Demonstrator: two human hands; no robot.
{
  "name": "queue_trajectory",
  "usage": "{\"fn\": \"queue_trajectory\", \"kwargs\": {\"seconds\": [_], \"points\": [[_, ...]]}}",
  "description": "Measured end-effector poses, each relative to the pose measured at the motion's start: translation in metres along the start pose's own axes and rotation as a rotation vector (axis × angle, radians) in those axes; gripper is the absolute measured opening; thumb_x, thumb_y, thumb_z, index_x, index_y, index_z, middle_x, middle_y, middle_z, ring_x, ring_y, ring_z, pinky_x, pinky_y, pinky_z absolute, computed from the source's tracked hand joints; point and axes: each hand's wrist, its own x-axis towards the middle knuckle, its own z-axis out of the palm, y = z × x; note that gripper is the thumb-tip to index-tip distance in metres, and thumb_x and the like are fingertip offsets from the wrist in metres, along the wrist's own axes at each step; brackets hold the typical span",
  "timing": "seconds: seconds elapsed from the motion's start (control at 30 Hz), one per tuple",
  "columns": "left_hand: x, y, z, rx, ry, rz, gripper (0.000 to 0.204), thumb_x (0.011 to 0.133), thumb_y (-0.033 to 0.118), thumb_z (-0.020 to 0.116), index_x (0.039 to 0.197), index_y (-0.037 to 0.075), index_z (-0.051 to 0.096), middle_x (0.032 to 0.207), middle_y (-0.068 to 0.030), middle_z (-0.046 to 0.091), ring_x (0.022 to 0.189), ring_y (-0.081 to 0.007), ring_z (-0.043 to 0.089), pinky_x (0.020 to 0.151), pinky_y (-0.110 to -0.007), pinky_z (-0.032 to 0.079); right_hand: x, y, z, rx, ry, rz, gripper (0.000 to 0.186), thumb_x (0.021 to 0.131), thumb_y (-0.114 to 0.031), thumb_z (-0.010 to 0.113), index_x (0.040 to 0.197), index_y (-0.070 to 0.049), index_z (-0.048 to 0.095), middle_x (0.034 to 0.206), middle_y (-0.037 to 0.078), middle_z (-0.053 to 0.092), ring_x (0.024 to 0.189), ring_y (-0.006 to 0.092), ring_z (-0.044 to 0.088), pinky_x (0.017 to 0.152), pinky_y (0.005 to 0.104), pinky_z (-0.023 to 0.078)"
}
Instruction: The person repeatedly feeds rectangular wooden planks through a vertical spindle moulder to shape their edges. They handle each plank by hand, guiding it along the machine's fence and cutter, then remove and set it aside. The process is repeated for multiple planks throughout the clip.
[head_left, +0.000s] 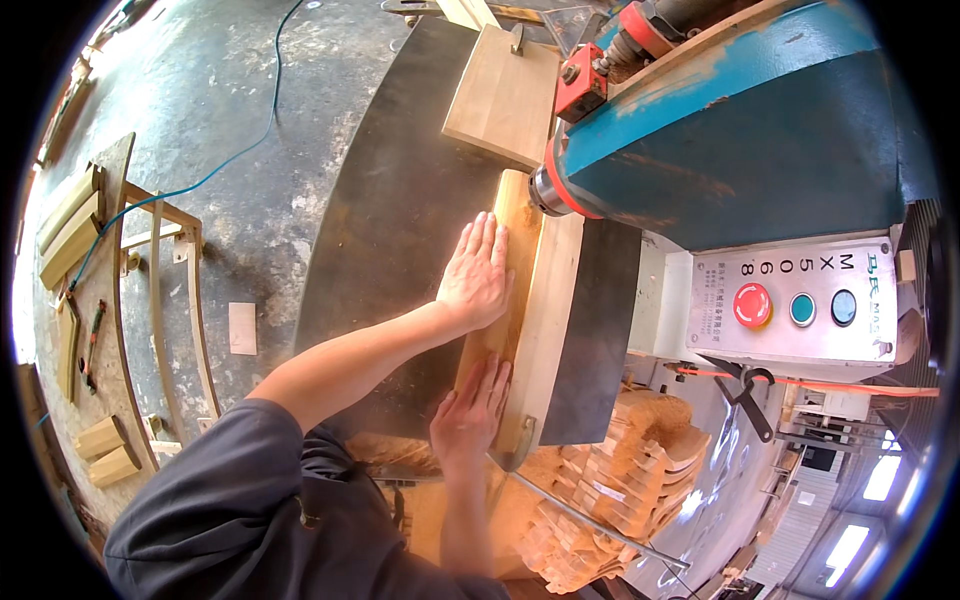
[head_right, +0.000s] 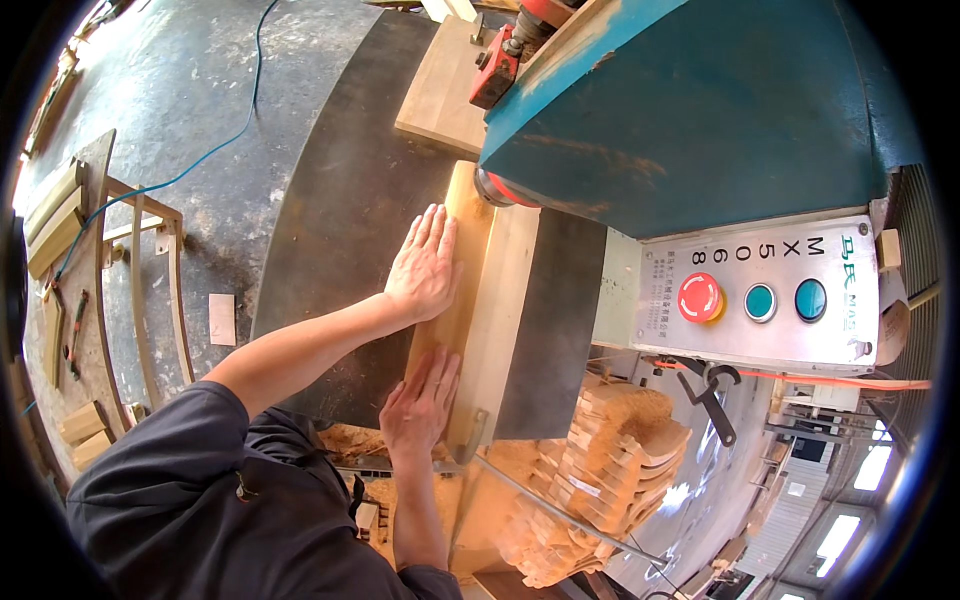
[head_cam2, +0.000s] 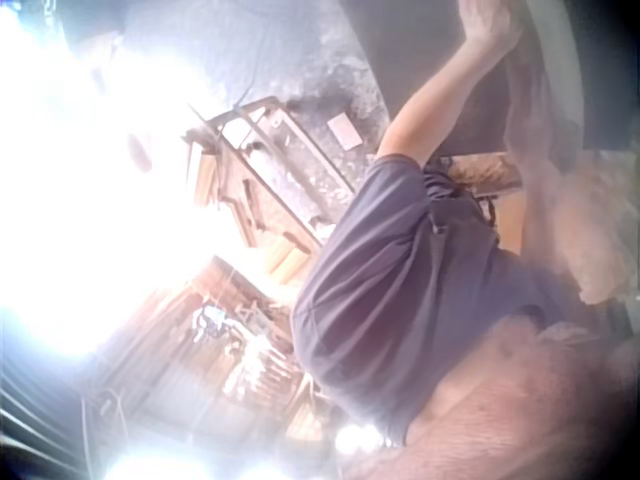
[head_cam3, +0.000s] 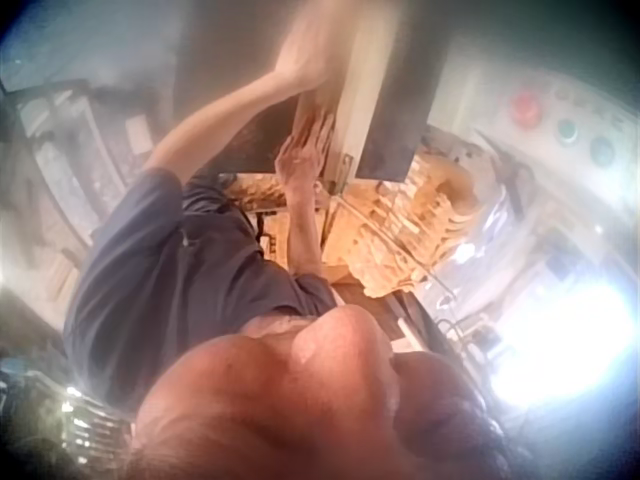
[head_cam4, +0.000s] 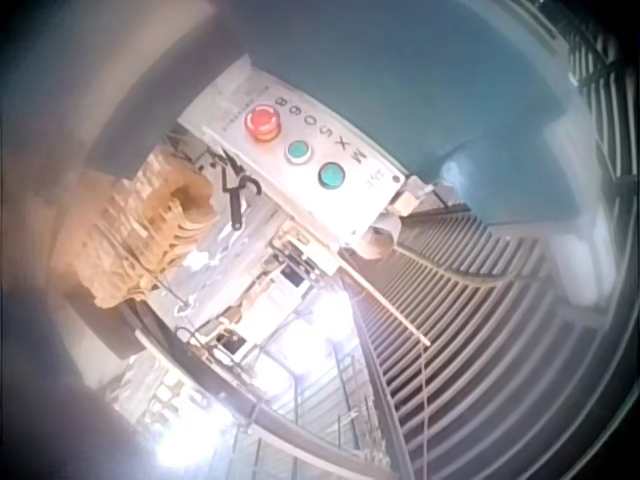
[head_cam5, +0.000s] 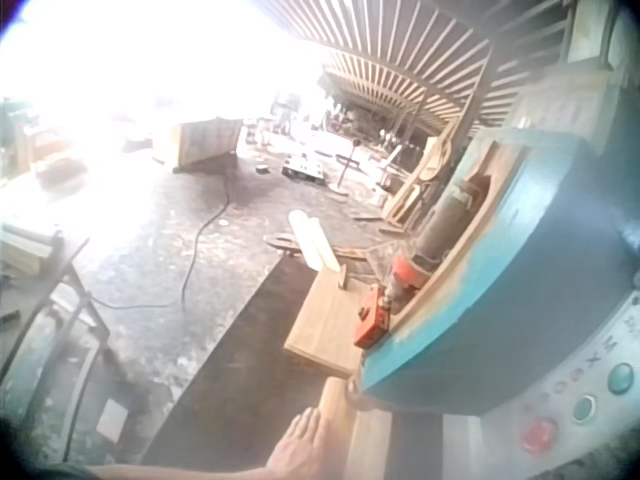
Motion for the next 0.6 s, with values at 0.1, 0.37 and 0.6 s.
{"fn": "queue_trajectory", "kwargs": {"seconds": [0.1,0.37,0.6], "points": [[-0.002,0.002,-0.001,-0.021,0.004,-0.002,0.071,0.105,0.03,0.046,0.158,-0.015,0.034,0.166,-0.0351,0.033,0.162,-0.0462,0.021,0.134,-0.051,0.013,-0.003,0.0,-0.001,0.001,-0.009,0.001,0.066,0.097,-0.012,0.058,0.156,0.012,0.04,0.164,0.031,0.037,0.156,0.0524,0.029,0.126,0.061,0.03],[-0.012,0.003,0.001,-0.001,-0.005,0.004,0.07,0.105,0.03,0.046,0.158,-0.016,0.035,0.166,-0.0358,0.033,0.162,-0.0467,0.02,0.134,-0.052,0.012,-0.013,0.0,-0.002,0.014,-0.024,0.005,0.075,0.086,-0.007,0.064,0.154,0.013,0.04,0.167,0.03,0.033,0.157,0.0508,0.027,0.129,0.0579,0.028],[-0.017,0.005,0.001,-0.006,0.002,0.0,0.07,0.106,0.03,0.045,0.158,-0.016,0.034,0.167,-0.036,0.032,0.162,-0.0466,0.02,0.134,-0.052,0.011,-0.018,0.0,-0.025,0.09,-0.125,-0.035,0.094,0.069,-0.008,0.064,0.155,0.016,0.035,0.165,0.034,0.032,0.157,0.056,0.023,0.128,0.0586,0.028]]}}
